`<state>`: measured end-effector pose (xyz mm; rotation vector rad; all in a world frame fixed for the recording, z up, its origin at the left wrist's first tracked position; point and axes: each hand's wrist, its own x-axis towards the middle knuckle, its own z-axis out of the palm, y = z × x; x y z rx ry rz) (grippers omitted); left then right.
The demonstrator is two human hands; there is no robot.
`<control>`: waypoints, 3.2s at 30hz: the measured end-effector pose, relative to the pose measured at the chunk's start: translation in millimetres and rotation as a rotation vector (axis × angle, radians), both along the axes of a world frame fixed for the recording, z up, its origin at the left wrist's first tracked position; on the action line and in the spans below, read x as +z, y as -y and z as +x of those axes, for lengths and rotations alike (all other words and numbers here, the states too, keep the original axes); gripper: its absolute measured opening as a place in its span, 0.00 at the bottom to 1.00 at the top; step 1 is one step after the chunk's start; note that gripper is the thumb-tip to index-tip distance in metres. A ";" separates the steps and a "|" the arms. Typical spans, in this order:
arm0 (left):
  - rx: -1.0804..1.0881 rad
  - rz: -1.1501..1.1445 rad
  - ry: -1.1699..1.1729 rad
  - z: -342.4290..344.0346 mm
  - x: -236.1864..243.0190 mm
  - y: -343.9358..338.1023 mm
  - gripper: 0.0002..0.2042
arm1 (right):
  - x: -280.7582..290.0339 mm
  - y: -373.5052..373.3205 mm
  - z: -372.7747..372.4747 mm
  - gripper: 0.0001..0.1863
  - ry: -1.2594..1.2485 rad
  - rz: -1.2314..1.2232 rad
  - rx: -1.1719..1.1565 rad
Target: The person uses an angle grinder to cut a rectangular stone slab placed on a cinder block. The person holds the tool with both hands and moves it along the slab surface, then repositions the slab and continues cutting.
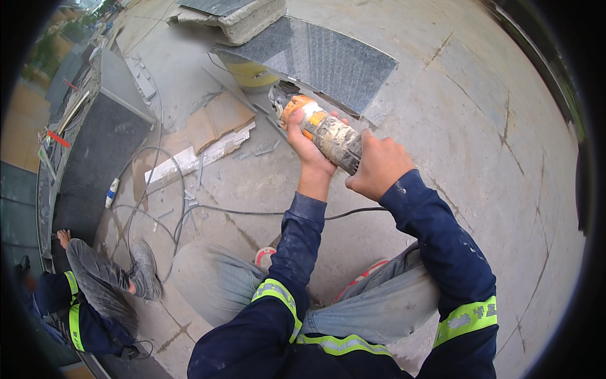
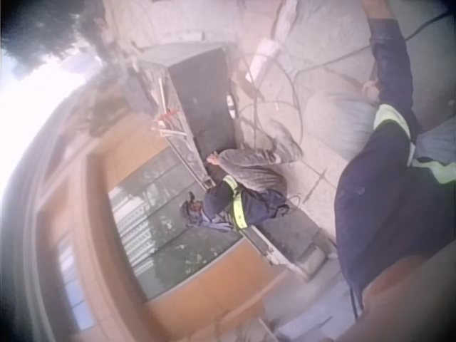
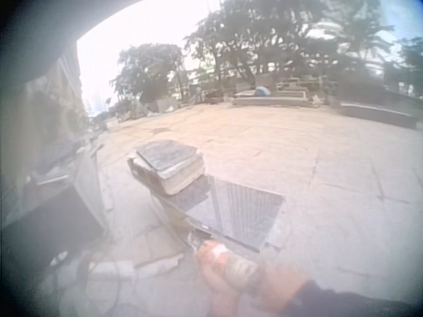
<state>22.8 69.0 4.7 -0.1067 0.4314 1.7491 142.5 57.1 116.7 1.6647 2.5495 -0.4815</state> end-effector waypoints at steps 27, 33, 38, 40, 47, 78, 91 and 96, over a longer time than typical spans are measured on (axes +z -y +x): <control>0.020 -0.031 -0.005 13.8 22.3 14.7 0.23 | 21.9 11.7 9.8 0.21 0.046 -0.049 -0.007; 0.018 -0.030 0.006 14.6 25.4 16.1 0.23 | 27.7 13.4 9.9 0.22 0.059 -0.059 -0.006; 0.019 0.003 0.044 16.5 28.0 18.5 0.26 | 28.7 15.1 11.8 0.22 0.052 -0.052 -0.011; 0.022 -0.009 0.041 17.8 29.3 19.7 0.26 | 28.6 16.3 12.5 0.24 0.027 -0.026 -0.013; 0.027 -0.001 0.042 15.1 29.8 17.2 0.26 | 31.7 15.1 9.9 0.24 0.030 -0.019 -0.026; 0.016 -0.015 -0.010 -11.8 -0.5 -6.8 0.24 | -0.2 -9.8 -14.1 0.25 0.047 -0.023 -0.008; 0.031 -0.033 0.018 -1.6 13.1 1.8 0.24 | 15.5 -1.2 -7.1 0.24 0.057 -0.039 -0.006; 0.033 -0.042 0.004 -0.2 17.0 4.5 0.25 | 22.3 0.3 -8.4 0.21 0.085 -0.053 -0.007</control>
